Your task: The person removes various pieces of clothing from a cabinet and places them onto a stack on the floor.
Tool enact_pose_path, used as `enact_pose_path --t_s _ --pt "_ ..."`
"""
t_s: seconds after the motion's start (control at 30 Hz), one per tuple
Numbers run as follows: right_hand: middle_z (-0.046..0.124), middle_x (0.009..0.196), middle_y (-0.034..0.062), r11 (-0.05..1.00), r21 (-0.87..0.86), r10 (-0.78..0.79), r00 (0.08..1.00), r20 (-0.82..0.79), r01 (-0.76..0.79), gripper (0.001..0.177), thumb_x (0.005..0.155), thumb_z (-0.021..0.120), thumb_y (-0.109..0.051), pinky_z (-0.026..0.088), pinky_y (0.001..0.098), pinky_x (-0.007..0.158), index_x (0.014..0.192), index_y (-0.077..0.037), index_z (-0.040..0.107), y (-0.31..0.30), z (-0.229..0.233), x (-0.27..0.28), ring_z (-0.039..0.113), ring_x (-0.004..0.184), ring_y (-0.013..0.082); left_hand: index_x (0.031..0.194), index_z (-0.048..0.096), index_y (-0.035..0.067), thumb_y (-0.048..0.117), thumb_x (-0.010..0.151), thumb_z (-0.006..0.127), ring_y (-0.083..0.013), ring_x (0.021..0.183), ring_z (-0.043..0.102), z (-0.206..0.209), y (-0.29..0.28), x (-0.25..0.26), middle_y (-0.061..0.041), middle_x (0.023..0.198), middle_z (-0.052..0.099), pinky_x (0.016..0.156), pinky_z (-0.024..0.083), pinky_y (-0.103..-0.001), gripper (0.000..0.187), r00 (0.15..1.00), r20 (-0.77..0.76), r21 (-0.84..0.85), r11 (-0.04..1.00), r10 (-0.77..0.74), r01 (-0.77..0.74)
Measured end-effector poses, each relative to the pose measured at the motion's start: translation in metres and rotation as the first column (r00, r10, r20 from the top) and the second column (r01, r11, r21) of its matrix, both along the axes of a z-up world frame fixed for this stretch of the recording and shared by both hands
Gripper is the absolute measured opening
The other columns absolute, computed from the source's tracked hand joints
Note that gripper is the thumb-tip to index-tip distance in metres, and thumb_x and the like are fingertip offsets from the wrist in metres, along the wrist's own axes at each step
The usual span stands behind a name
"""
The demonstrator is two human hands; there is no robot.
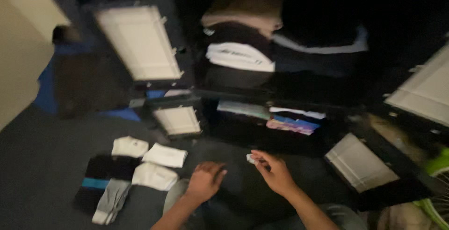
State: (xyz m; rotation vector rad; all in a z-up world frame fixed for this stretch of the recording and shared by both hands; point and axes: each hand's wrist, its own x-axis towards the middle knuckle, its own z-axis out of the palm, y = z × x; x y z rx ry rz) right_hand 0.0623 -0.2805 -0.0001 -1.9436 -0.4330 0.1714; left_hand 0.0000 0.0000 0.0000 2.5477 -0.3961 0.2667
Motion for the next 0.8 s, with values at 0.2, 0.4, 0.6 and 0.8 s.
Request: enact_pose_path --t_s 0.2,0.4,0.6,0.8 --pt "0.076 0.123 0.0138 0.852 0.384 -0.271 0.927 -0.259 0.356 0.047 0.096 0.059 -0.013 0.059 0.0399 0.095 0.143 -0.007 0.057 -0.026 0.111 0.026 0.073 0.113 0.0236 0.112 0.072 0.008 0.023 0.093 0.070 -0.0336 0.103 0.070 0.124 -0.071 0.056 -0.014 0.108 0.074 0.091 0.053 -0.046 0.024 0.956 0.231 -0.104 0.972 -0.180 0.209" --pt "0.060 0.143 0.0220 0.536 0.767 -0.310 0.927 -0.210 0.353 0.061 0.097 0.053 -0.008 0.052 0.0440 0.104 0.155 0.002 0.036 -0.062 0.191 0.083 0.062 0.126 0.0301 0.114 0.073 0.005 0.020 0.095 0.071 -0.0220 0.093 0.077 0.187 -0.122 0.141 -0.013 0.102 0.077 0.082 0.061 -0.033 0.025 0.972 0.209 -0.529 0.823 -0.107 0.205" --pt "0.039 0.159 0.0230 0.399 0.878 -0.295 0.944 -0.150 0.265 0.067 0.098 0.048 -0.003 0.038 0.0462 0.120 0.159 0.007 0.021 -0.093 0.212 0.159 0.045 0.146 0.0319 0.135 0.061 0.001 0.015 0.098 0.062 -0.0237 0.105 0.070 0.199 -0.172 0.245 -0.012 0.120 0.074 0.087 0.058 -0.036 0.040 0.954 -0.061 -0.922 0.383 -0.293 0.058" --pt "0.044 0.154 0.0306 0.264 0.916 -0.305 0.927 -0.216 0.301 0.064 0.097 0.045 0.001 0.038 0.0453 0.122 0.155 0.010 0.021 -0.102 0.203 0.201 0.048 0.144 0.0375 0.148 0.041 -0.002 0.012 0.096 0.059 -0.0234 0.122 0.064 0.203 -0.203 0.296 -0.014 0.134 0.062 0.099 0.056 -0.039 0.057 0.953 -0.056 -0.998 0.004 -0.298 -0.057"
